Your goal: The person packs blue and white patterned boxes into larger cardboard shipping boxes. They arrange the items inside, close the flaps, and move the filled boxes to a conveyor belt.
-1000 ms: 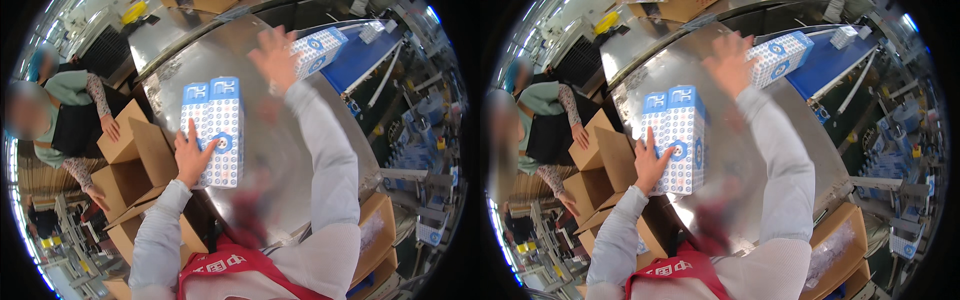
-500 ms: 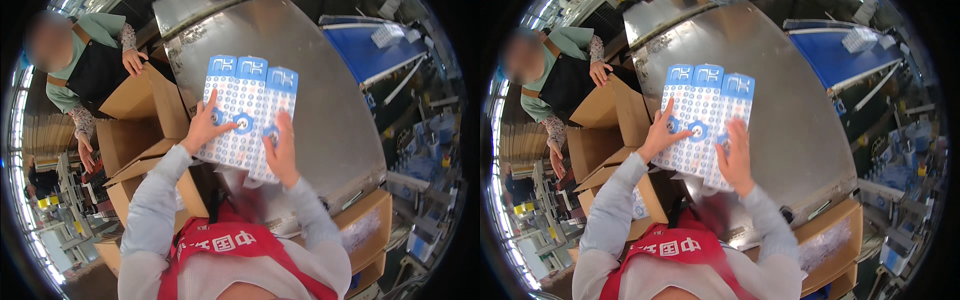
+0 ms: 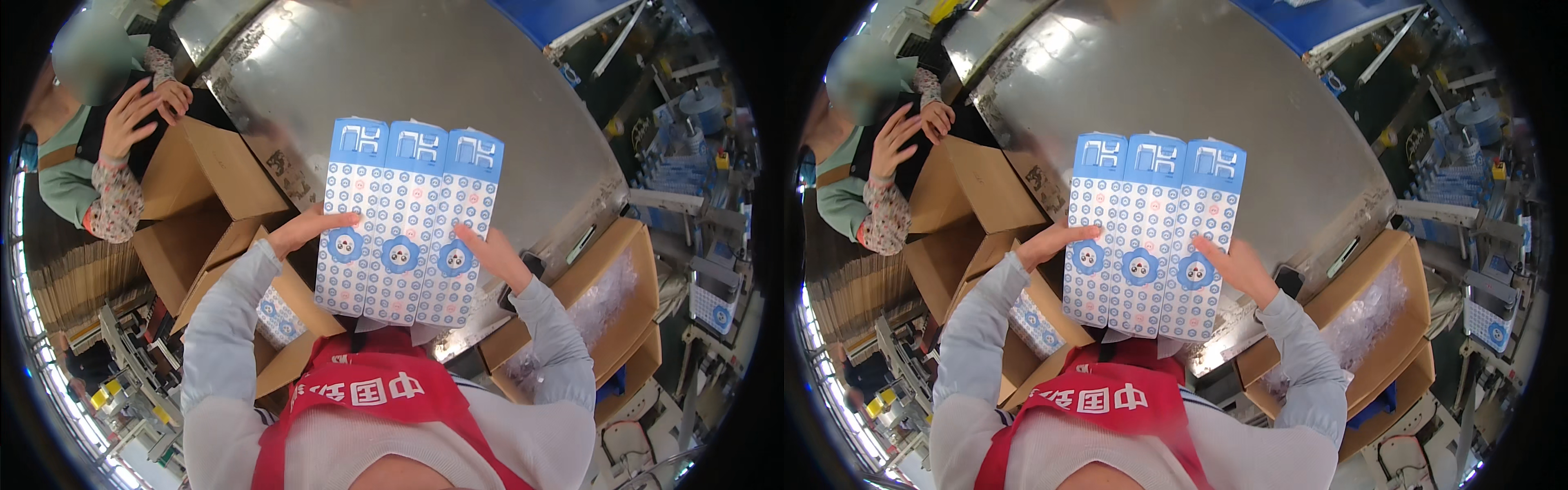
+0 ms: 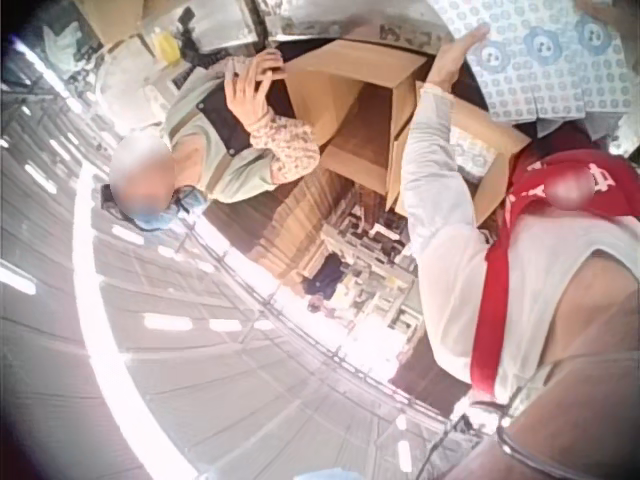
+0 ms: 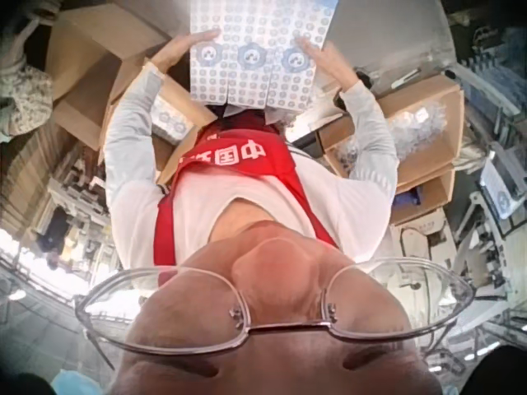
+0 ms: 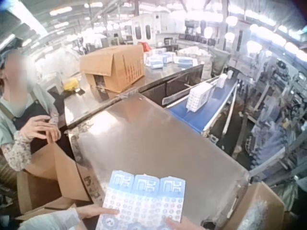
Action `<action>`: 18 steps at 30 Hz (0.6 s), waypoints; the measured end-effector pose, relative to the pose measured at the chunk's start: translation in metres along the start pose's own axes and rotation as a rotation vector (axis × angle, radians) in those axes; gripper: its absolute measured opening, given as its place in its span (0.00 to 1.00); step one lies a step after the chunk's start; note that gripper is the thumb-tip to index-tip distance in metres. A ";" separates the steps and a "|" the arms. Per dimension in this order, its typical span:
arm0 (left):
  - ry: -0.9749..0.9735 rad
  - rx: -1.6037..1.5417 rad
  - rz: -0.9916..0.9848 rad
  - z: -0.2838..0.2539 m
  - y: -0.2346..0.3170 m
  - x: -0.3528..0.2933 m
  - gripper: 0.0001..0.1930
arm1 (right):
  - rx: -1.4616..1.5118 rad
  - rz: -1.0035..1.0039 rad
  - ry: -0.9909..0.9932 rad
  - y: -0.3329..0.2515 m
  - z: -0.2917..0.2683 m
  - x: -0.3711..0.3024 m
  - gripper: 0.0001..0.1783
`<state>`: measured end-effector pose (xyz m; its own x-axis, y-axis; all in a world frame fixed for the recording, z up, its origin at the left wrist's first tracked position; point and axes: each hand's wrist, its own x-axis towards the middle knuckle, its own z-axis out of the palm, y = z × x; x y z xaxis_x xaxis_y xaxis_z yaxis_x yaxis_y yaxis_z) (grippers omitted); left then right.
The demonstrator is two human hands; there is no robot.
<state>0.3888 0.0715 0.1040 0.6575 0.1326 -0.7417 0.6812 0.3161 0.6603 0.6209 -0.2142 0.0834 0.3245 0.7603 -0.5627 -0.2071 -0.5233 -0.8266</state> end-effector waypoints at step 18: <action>0.250 -0.047 0.742 -0.013 -0.017 -0.223 0.34 | -0.053 -0.698 -0.095 -0.017 0.089 -0.093 0.37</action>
<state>0.2266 0.0490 0.2563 0.8397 0.5304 -0.1166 0.0738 0.1013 0.9921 0.5125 -0.2415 0.1487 0.2826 0.9542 0.0980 0.0661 0.0825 -0.9944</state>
